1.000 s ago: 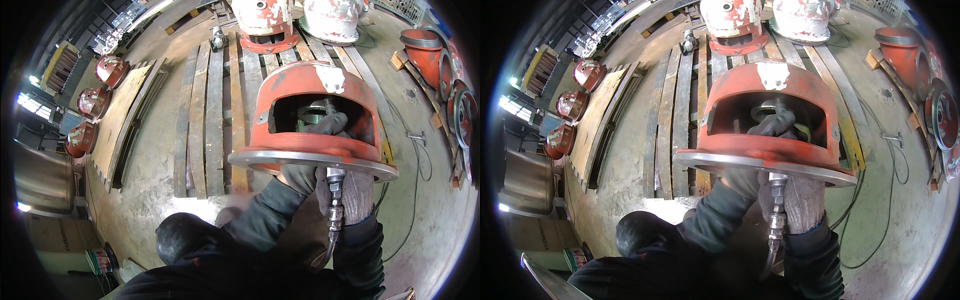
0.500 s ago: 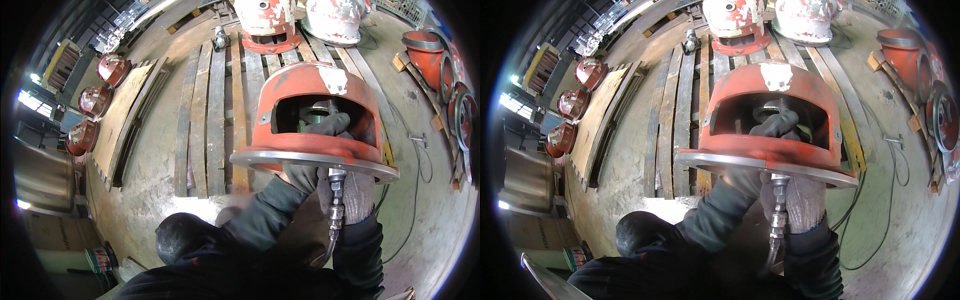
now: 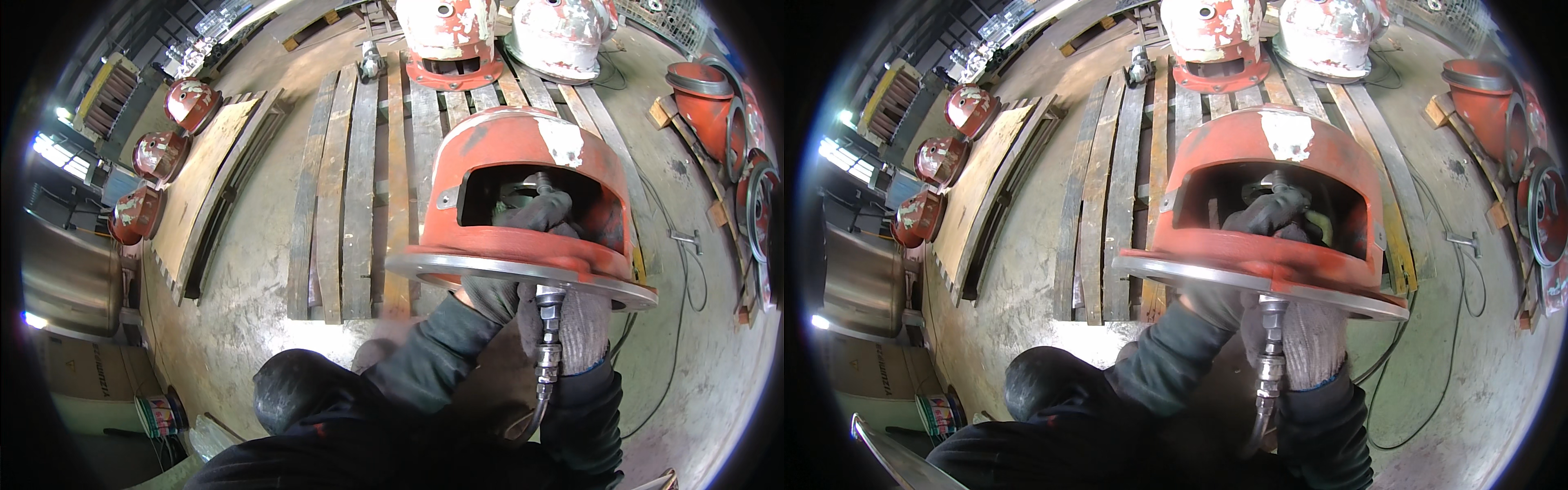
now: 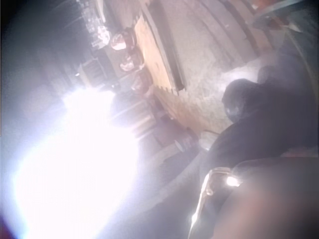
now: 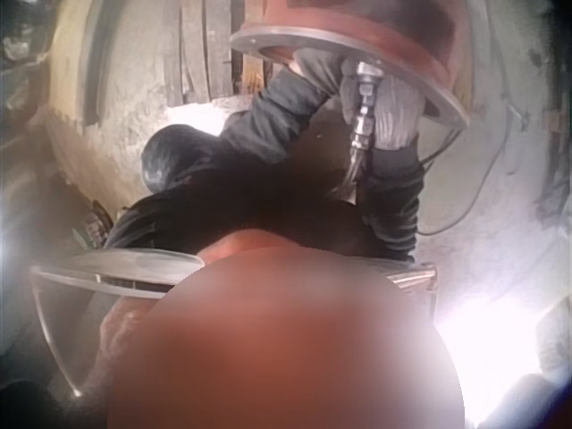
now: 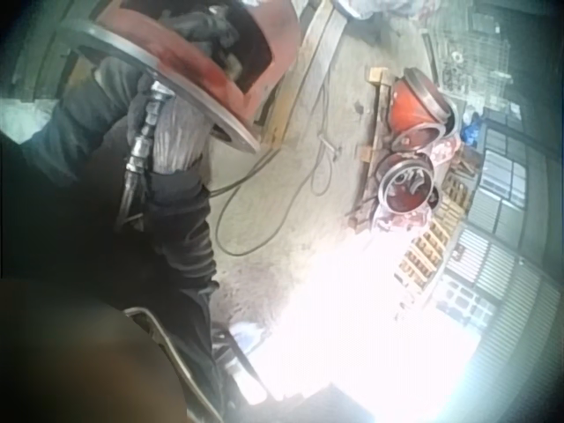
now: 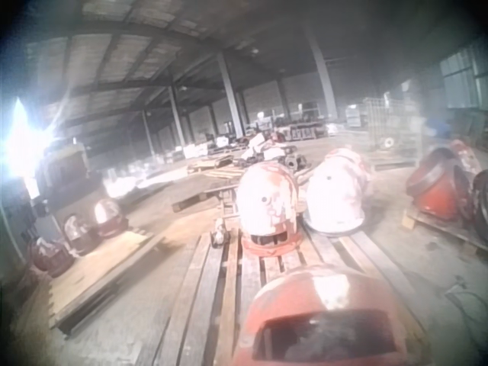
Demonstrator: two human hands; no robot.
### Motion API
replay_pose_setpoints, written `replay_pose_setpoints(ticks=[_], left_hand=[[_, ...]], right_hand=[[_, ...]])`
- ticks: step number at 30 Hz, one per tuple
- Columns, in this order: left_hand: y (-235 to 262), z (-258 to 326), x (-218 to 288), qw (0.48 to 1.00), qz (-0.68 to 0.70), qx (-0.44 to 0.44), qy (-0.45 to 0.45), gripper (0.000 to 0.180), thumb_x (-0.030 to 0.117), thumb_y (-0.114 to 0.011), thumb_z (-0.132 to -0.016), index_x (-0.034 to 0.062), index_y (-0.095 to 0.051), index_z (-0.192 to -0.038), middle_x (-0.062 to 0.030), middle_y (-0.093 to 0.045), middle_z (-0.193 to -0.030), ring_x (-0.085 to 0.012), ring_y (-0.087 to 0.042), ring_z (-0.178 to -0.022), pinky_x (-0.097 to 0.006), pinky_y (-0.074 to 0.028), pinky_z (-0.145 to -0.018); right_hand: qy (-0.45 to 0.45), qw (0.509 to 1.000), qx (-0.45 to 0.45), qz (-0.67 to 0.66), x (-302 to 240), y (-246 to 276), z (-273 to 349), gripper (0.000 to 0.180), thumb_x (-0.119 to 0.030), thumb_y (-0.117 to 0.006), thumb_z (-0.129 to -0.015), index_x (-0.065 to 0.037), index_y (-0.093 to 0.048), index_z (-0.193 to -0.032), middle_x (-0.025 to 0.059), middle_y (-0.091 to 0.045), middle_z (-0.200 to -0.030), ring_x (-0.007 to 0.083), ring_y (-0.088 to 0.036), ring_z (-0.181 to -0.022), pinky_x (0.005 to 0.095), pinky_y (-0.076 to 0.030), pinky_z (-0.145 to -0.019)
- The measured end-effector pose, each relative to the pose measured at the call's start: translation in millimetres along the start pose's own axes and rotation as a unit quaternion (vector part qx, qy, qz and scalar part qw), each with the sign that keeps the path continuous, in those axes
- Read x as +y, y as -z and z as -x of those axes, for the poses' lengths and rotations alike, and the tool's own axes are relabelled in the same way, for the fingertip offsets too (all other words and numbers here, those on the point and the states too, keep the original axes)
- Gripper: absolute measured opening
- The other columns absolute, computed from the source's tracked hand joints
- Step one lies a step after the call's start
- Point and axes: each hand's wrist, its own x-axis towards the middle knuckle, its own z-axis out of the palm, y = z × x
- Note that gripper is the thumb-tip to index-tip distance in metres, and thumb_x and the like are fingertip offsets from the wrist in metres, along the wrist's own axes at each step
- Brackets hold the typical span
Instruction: The person picks up a red metal housing from a pallet and uses a handheld pneumatic grinder to smooth the inner and outer surfaces of the flange. The person rotates the part by hand while grinding and continues the operation on the same piece for the duration of the clip.
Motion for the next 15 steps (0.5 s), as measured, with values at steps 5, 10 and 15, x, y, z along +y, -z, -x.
replay_pose_setpoints(ticks=[5, 10, 15], left_hand=[[-2.3, 3.1, -3.0, 0.999, 0.030, -0.009, -0.009, 0.044, 0.034, -0.062, -0.103, 0.0003, -0.069, -0.130, -0.0083, -0.070, -0.120, -0.0166, -0.066, -0.107, -0.029, -0.052, -0.094], [-6.4, 2.6, -8.9, 0.999, 0.024, 0.033, -0.036, 0.039, 0.032, -0.061, -0.104, 0.0024, -0.072, -0.127, -0.0061, -0.071, -0.120, -0.0151, -0.065, -0.106, -0.028, -0.052, -0.093], [-7.4, 5.9, -14.8, 0.990, 0.139, -0.010, -0.024, 0.035, 0.029, -0.059, -0.104, 0.0043, -0.073, -0.124, -0.0069, -0.069, -0.126, -0.0170, -0.064, -0.112, -0.030, -0.052, -0.097]], right_hand=[[-0.004, 1.000, 0.008, -0.021, 3.8, -3.9, 0.1, 0.039, -0.039, -0.046, -0.106, -0.004, -0.053, -0.123, 0.0127, -0.063, -0.105, 0.0266, -0.065, -0.092, 0.0371, -0.061, -0.075], [-0.002, 0.998, 0.022, -0.055, 6.6, -10.4, 2.1, 0.039, -0.037, -0.048, -0.106, -0.003, -0.053, -0.122, 0.0125, -0.061, -0.106, 0.0243, -0.063, -0.093, 0.0344, -0.059, -0.076], [0.016, 0.997, -0.032, -0.066, 5.0, -3.0, 4.0, 0.038, -0.037, -0.049, -0.106, -0.003, -0.053, -0.123, 0.0117, -0.061, -0.110, 0.0245, -0.062, -0.100, 0.0359, -0.057, -0.084]])
